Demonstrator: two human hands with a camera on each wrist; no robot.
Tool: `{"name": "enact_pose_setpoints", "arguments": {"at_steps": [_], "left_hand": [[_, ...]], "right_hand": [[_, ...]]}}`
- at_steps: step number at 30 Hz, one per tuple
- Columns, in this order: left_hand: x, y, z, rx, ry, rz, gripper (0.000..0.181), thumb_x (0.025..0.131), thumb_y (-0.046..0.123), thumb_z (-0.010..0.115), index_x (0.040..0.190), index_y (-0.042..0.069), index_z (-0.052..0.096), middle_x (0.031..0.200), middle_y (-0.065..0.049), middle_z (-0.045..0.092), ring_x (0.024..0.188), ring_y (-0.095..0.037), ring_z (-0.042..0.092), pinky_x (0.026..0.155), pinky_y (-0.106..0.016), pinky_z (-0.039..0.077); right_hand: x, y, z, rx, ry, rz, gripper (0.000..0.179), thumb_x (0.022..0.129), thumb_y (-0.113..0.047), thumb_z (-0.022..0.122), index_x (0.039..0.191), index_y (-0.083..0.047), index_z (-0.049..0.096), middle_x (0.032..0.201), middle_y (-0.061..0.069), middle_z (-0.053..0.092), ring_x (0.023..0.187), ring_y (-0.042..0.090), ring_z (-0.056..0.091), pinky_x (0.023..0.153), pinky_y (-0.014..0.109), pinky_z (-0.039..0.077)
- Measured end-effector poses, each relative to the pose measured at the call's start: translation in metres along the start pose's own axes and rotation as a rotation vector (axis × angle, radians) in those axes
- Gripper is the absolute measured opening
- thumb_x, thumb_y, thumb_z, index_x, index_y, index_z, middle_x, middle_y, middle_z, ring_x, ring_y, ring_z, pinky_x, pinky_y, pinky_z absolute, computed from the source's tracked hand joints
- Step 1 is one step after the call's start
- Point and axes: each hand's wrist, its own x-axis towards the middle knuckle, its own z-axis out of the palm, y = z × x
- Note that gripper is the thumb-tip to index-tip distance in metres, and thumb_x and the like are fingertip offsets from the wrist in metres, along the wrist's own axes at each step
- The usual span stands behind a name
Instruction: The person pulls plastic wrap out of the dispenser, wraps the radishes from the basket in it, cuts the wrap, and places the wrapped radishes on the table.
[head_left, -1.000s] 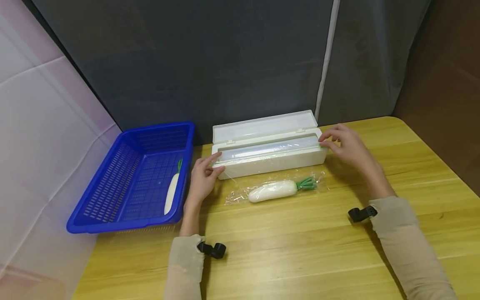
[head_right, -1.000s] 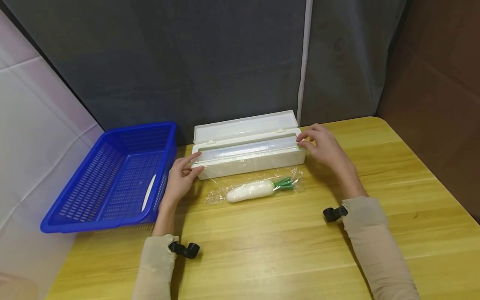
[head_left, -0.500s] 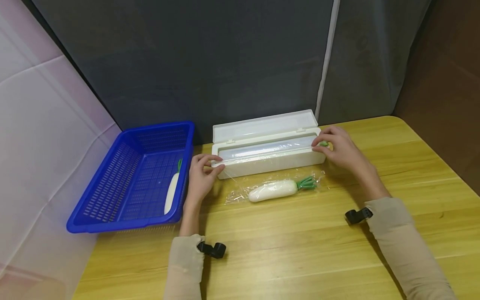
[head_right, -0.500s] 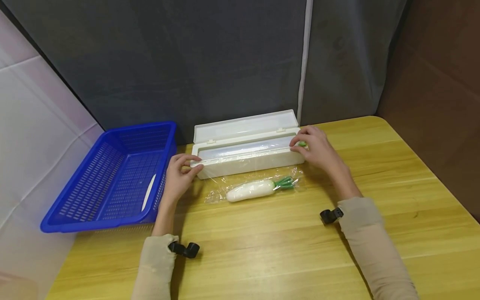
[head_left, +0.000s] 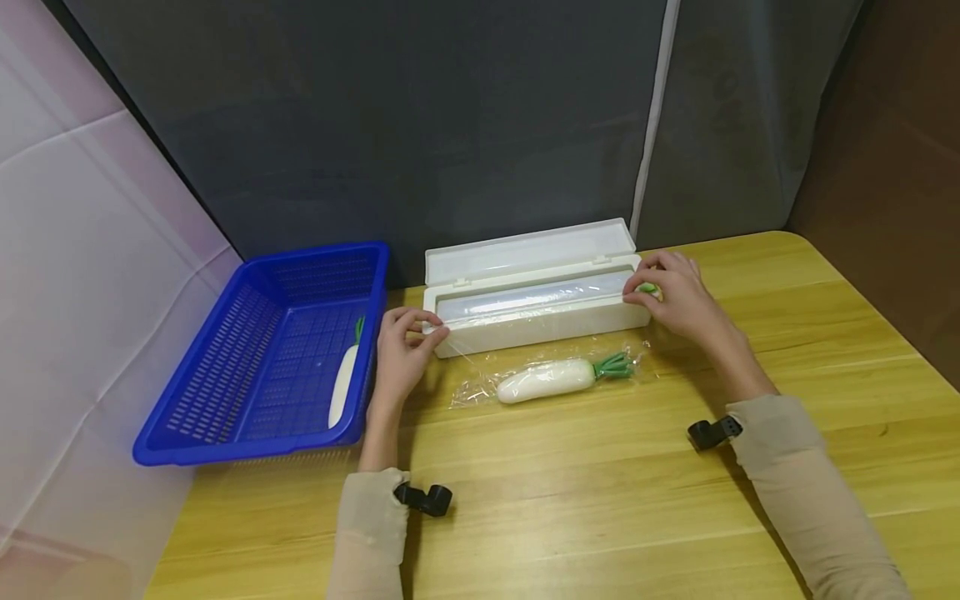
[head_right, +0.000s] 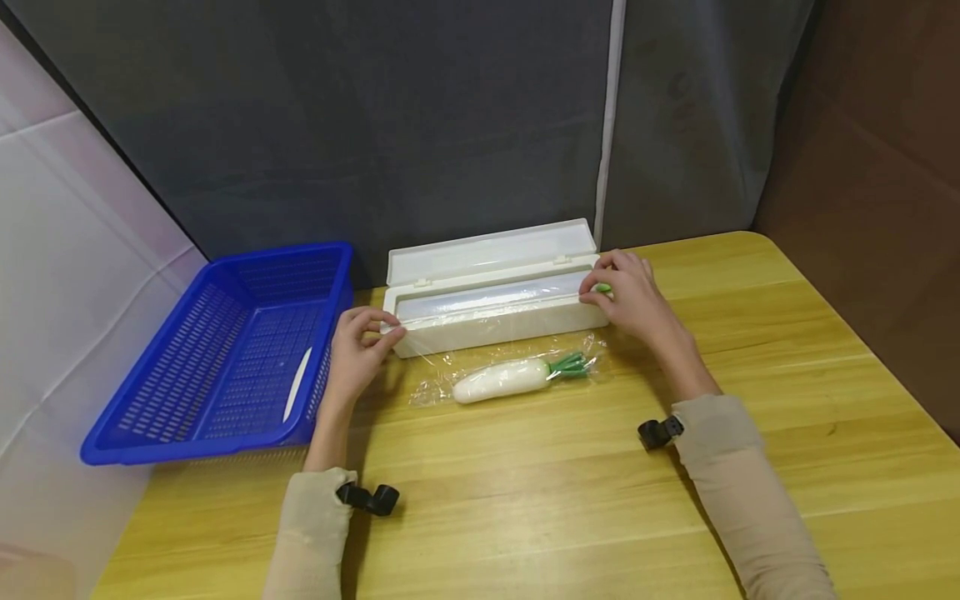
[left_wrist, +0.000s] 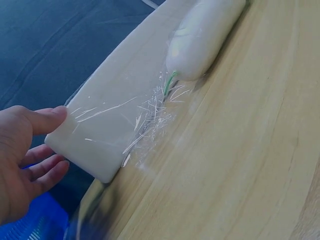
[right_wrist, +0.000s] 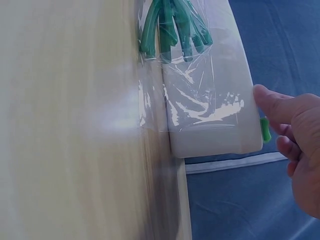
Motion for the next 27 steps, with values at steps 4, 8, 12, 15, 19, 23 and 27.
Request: {"name": "enact_pose_setpoints", "arguments": {"at_steps": [4, 8, 12, 15, 19, 23, 27], "left_hand": [[0.0001, -0.0010, 0.0003, 0.012, 0.020, 0.013, 0.014, 0.086, 0.007, 0.081, 0.090, -0.001, 0.071, 0.119, -0.016, 0.052, 0.098, -0.027, 0.052, 0.072, -0.021, 0.051], [0.0009, -0.0018, 0.0006, 0.019, 0.022, 0.020, 0.013, 0.087, 0.008, 0.081, 0.088, -0.001, 0.071, 0.118, -0.016, 0.053, 0.098, -0.027, 0.052, 0.072, -0.021, 0.051], [0.0015, -0.0020, 0.0008, 0.024, 0.018, 0.027, 0.012, 0.087, 0.007, 0.080, 0.086, -0.002, 0.071, 0.118, -0.016, 0.052, 0.098, -0.028, 0.052, 0.072, -0.021, 0.051], [0.0018, -0.0012, 0.0004, 0.029, 0.017, 0.037, 0.012, 0.087, 0.006, 0.080, 0.085, -0.002, 0.071, 0.117, -0.016, 0.053, 0.097, -0.028, 0.052, 0.072, -0.021, 0.050], [0.0019, 0.0004, -0.0001, 0.044, 0.020, 0.050, 0.012, 0.085, 0.005, 0.081, 0.084, 0.000, 0.071, 0.111, -0.015, 0.056, 0.091, -0.026, 0.052, 0.070, -0.021, 0.048], [0.0021, 0.0009, 0.0001, 0.072, 0.023, 0.059, 0.012, 0.085, 0.006, 0.082, 0.083, 0.001, 0.071, 0.105, -0.014, 0.058, 0.081, -0.024, 0.052, 0.066, -0.020, 0.044], [0.0028, 0.0017, 0.0005, 0.090, 0.021, 0.078, 0.012, 0.085, 0.006, 0.081, 0.083, 0.002, 0.070, 0.099, -0.013, 0.060, 0.076, -0.021, 0.051, 0.063, -0.019, 0.039]], "right_hand": [[0.0006, -0.0001, 0.0000, 0.000, 0.005, 0.010, 0.005, 0.085, -0.006, 0.079, 0.088, -0.005, 0.074, 0.104, 0.017, 0.055, 0.108, 0.040, 0.047, 0.092, 0.057, 0.028], [0.0002, 0.0002, 0.0000, 0.001, 0.011, 0.026, 0.006, 0.085, -0.005, 0.079, 0.087, -0.004, 0.074, 0.105, 0.017, 0.056, 0.109, 0.040, 0.046, 0.094, 0.057, 0.028], [-0.0004, 0.0010, 0.0004, -0.011, 0.024, 0.020, 0.005, 0.085, -0.004, 0.079, 0.086, -0.004, 0.074, 0.104, 0.017, 0.056, 0.109, 0.040, 0.046, 0.094, 0.056, 0.029], [-0.0005, 0.0010, 0.0010, -0.023, 0.030, 0.007, 0.005, 0.085, -0.003, 0.078, 0.085, -0.004, 0.073, 0.102, 0.017, 0.056, 0.107, 0.041, 0.046, 0.092, 0.056, 0.029], [-0.0004, 0.0001, 0.0016, -0.037, 0.030, -0.004, 0.006, 0.085, -0.003, 0.077, 0.084, -0.004, 0.072, 0.101, 0.018, 0.054, 0.106, 0.041, 0.044, 0.090, 0.055, 0.028], [-0.0009, 0.0004, 0.0020, -0.049, 0.020, -0.008, 0.006, 0.085, -0.003, 0.077, 0.084, -0.004, 0.071, 0.103, 0.017, 0.054, 0.108, 0.042, 0.043, 0.091, 0.055, 0.028], [-0.0014, 0.0007, 0.0004, -0.056, 0.015, -0.012, 0.007, 0.085, -0.003, 0.077, 0.084, -0.004, 0.070, 0.104, 0.017, 0.054, 0.109, 0.042, 0.042, 0.092, 0.055, 0.028]]}}
